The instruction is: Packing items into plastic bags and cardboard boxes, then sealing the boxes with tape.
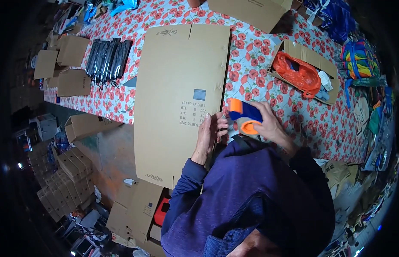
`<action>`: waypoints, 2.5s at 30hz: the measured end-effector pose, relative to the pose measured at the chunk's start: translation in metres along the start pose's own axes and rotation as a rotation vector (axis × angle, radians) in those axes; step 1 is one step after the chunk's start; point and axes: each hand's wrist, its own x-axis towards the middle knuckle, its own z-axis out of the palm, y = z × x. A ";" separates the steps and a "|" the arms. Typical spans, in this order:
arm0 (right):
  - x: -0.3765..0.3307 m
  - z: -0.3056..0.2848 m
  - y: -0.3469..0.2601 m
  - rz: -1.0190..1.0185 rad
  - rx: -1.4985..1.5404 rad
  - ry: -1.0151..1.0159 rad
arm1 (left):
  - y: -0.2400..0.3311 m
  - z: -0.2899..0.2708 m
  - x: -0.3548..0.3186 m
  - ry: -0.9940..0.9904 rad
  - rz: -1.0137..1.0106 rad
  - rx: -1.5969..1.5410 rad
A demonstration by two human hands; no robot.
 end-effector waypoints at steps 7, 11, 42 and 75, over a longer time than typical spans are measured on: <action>0.000 0.015 -0.032 -0.238 -0.134 -0.062 | 0.018 0.000 0.003 -0.025 -0.077 0.099; -0.001 0.019 -0.031 -0.307 -0.118 -0.068 | 0.020 -0.010 0.011 -0.023 -0.069 0.151; 0.111 0.073 -0.040 -0.443 -0.538 -0.276 | 0.041 -0.100 0.147 0.616 0.855 1.264; 0.123 0.080 -0.009 -0.418 -0.659 -0.386 | 0.011 -0.111 0.155 0.344 0.812 1.897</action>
